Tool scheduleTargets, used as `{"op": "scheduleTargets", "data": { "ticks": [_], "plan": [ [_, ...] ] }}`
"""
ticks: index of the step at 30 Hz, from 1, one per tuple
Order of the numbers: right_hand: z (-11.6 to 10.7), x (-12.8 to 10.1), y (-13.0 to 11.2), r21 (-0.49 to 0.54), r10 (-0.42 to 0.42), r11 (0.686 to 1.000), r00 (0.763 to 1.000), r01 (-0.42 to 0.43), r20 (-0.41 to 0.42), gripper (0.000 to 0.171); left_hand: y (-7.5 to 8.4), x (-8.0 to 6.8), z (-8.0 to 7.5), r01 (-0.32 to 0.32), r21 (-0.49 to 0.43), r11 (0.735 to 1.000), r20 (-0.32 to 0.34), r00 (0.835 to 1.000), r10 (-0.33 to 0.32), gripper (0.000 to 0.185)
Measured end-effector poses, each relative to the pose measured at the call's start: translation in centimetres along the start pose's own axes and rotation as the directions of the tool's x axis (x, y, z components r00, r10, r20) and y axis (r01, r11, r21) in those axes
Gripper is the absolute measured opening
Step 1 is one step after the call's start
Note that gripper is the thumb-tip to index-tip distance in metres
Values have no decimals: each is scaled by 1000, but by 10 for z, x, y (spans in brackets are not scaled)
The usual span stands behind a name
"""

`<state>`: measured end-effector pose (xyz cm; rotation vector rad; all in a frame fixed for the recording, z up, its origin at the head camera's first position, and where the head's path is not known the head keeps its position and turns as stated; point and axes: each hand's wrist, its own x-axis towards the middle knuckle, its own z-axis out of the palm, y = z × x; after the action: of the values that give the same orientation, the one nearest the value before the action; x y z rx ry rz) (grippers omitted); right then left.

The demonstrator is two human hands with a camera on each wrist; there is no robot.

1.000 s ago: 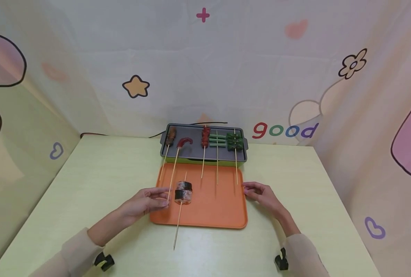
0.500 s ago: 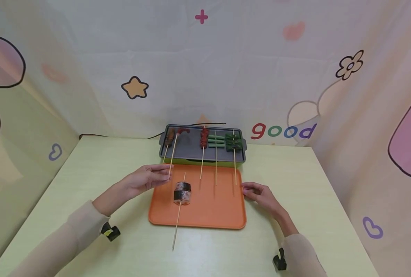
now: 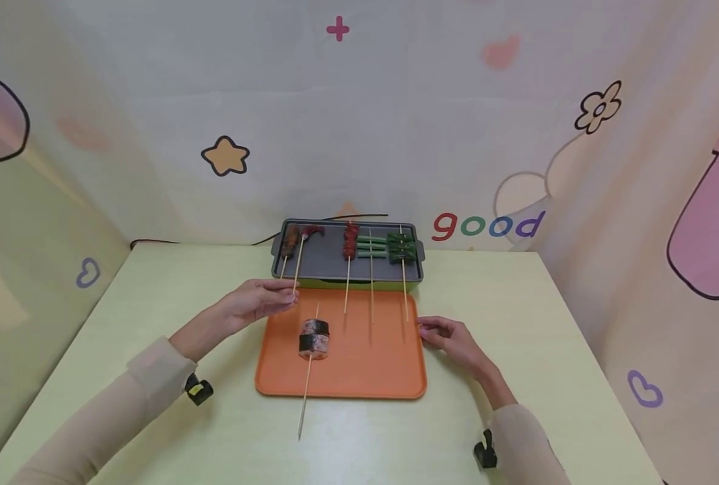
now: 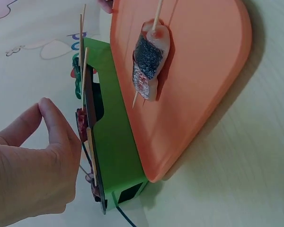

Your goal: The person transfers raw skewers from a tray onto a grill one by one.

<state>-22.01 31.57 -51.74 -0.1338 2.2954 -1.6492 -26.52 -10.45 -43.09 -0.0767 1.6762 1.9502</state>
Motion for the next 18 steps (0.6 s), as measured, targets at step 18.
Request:
{"op": "scheduleTargets", "data": {
  "ticks": [18],
  "plan": [
    [-2,1,1,23,-23,999,1000,22,21,48,-12,-2,5,-161,202,966,-63,982,177,53]
  ]
}}
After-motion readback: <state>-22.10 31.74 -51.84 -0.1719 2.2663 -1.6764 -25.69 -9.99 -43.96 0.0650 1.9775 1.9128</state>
